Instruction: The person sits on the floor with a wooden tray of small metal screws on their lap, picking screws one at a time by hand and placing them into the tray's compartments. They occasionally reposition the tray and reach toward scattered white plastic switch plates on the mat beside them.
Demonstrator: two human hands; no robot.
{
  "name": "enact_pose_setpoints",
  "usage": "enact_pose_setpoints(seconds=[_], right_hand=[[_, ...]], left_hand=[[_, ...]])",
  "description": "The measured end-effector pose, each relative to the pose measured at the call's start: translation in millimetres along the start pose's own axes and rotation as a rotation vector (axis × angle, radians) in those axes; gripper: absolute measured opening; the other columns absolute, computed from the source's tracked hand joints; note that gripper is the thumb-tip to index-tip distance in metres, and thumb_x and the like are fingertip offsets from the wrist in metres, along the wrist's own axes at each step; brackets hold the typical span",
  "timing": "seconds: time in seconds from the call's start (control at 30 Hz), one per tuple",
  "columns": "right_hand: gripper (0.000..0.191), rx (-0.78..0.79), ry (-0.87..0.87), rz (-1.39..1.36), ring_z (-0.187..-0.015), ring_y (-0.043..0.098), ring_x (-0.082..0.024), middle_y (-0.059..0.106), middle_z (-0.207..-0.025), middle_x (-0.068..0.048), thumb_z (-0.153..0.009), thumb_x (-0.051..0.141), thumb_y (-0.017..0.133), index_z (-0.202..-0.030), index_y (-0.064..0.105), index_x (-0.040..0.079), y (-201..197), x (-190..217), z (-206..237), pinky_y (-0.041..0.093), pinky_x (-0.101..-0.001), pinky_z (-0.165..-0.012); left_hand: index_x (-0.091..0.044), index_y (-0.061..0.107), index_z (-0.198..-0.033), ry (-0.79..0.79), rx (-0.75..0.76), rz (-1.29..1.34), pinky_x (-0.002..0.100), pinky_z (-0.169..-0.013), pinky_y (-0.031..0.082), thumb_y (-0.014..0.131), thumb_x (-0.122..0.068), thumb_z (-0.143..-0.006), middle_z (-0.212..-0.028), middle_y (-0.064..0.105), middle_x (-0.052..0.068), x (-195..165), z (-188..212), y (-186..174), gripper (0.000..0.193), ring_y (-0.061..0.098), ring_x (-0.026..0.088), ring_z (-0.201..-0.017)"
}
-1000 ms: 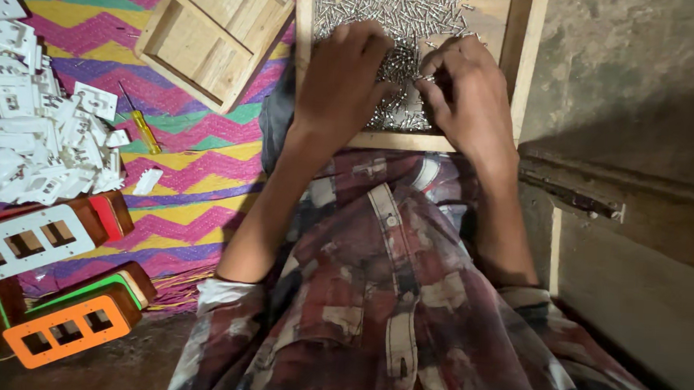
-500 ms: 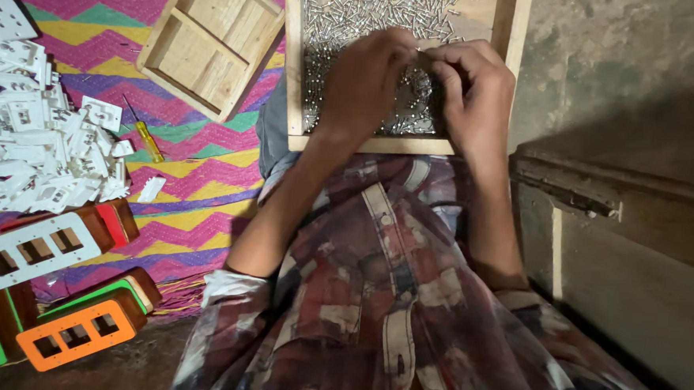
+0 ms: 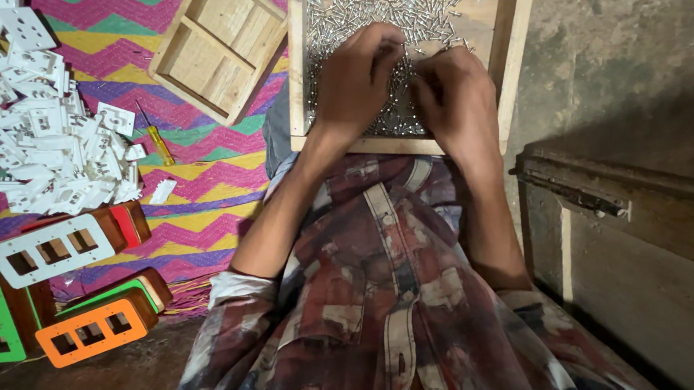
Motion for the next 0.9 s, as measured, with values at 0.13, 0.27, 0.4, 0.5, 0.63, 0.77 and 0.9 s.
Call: enact_pose_setpoints(seconds=[0.13, 0.27, 0.4, 0.5, 0.63, 0.77, 0.9], right_hand=[[0.012, -0.005, 0.1, -0.161, -0.084, 0.07, -0.027, 0.07, -0.097, -0.015, -0.095, -0.002, 0.075, -0.106, 0.073, -0.002, -3, -4, -2, 0.053, -0.0345, -0.075], [0.018, -0.057, 0.011, -0.216, -0.093, 0.072, -0.026, 0.072, -0.104, -0.016, -0.095, -0.008, 0.072, -0.112, 0.075, -0.002, -7, -3, -7, 0.056, -0.0326, -0.084], [0.019, -0.053, 0.053, -0.33, -0.097, 0.072, -0.021, 0.073, -0.108, -0.013, -0.097, -0.01, 0.07, -0.114, 0.075, -0.002, -8, -5, -7, 0.057, -0.0291, -0.087], [0.017, -0.076, 0.168, -0.484, -0.096, 0.072, -0.014, 0.074, -0.108, -0.01, -0.098, -0.009, 0.069, -0.112, 0.075, -0.002, -1, -11, -8, 0.058, -0.0259, -0.087], [0.011, -0.109, 0.313, -0.634, -0.091, 0.07, -0.009, 0.077, -0.103, -0.006, -0.097, -0.005, 0.072, -0.107, 0.075, -0.001, 10, -25, -7, 0.057, -0.0232, -0.083], [0.005, -0.102, 0.308, -0.644, -0.088, 0.068, -0.008, 0.075, -0.098, -0.006, -0.1, -0.003, 0.071, -0.104, 0.074, -0.002, 14, -35, -3, 0.055, -0.0223, -0.081], [0.002, -0.089, 0.284, -0.603, -0.085, 0.064, -0.007, 0.073, -0.094, -0.005, -0.103, -0.002, 0.07, -0.102, 0.072, -0.002, 14, -38, -1, 0.051, -0.0216, -0.078]], left_hand=[[-0.007, 0.066, -0.112, -0.008, 0.038, 0.01, 0.037, -0.081, 0.059, 0.067, -0.008, -0.099, -0.103, 0.074, 0.012, -3, -3, -1, 0.012, 0.075, 0.029, -0.095], [-0.007, 0.071, -0.111, -0.016, 0.122, -0.04, 0.038, -0.079, 0.057, 0.067, -0.009, -0.1, -0.101, 0.075, 0.012, -7, -5, -4, 0.012, 0.074, 0.03, -0.09], [-0.008, 0.072, -0.114, 0.035, 0.128, 0.041, 0.036, -0.08, 0.059, 0.068, -0.011, -0.101, -0.104, 0.075, 0.01, -12, -7, -9, 0.014, 0.076, 0.027, -0.094], [-0.008, 0.072, -0.115, 0.019, 0.116, 0.079, 0.034, -0.08, 0.06, 0.068, -0.011, -0.099, -0.105, 0.076, 0.01, -13, -7, -10, 0.017, 0.077, 0.024, -0.094], [-0.007, 0.073, -0.113, 0.037, 0.109, 0.034, 0.035, -0.079, 0.059, 0.071, -0.01, -0.096, -0.102, 0.076, 0.01, -12, -7, -8, 0.017, 0.076, 0.025, -0.092], [-0.008, 0.074, -0.109, 0.137, 0.1, -0.002, 0.037, -0.08, 0.058, 0.076, -0.012, -0.092, -0.099, 0.075, 0.01, -12, -7, -6, 0.017, 0.074, 0.028, -0.092], [-0.011, 0.074, -0.105, 0.18, 0.067, -0.067, 0.039, -0.081, 0.057, 0.074, -0.012, -0.093, -0.097, 0.075, 0.007, -15, -5, -5, 0.012, 0.073, 0.028, -0.09]])
Point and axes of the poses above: each hand's wrist, its own z-axis away from the middle knuckle, its own y-axis out of the palm, x = y × z, the point moved 2 cm from there along -z, towards the middle knuckle
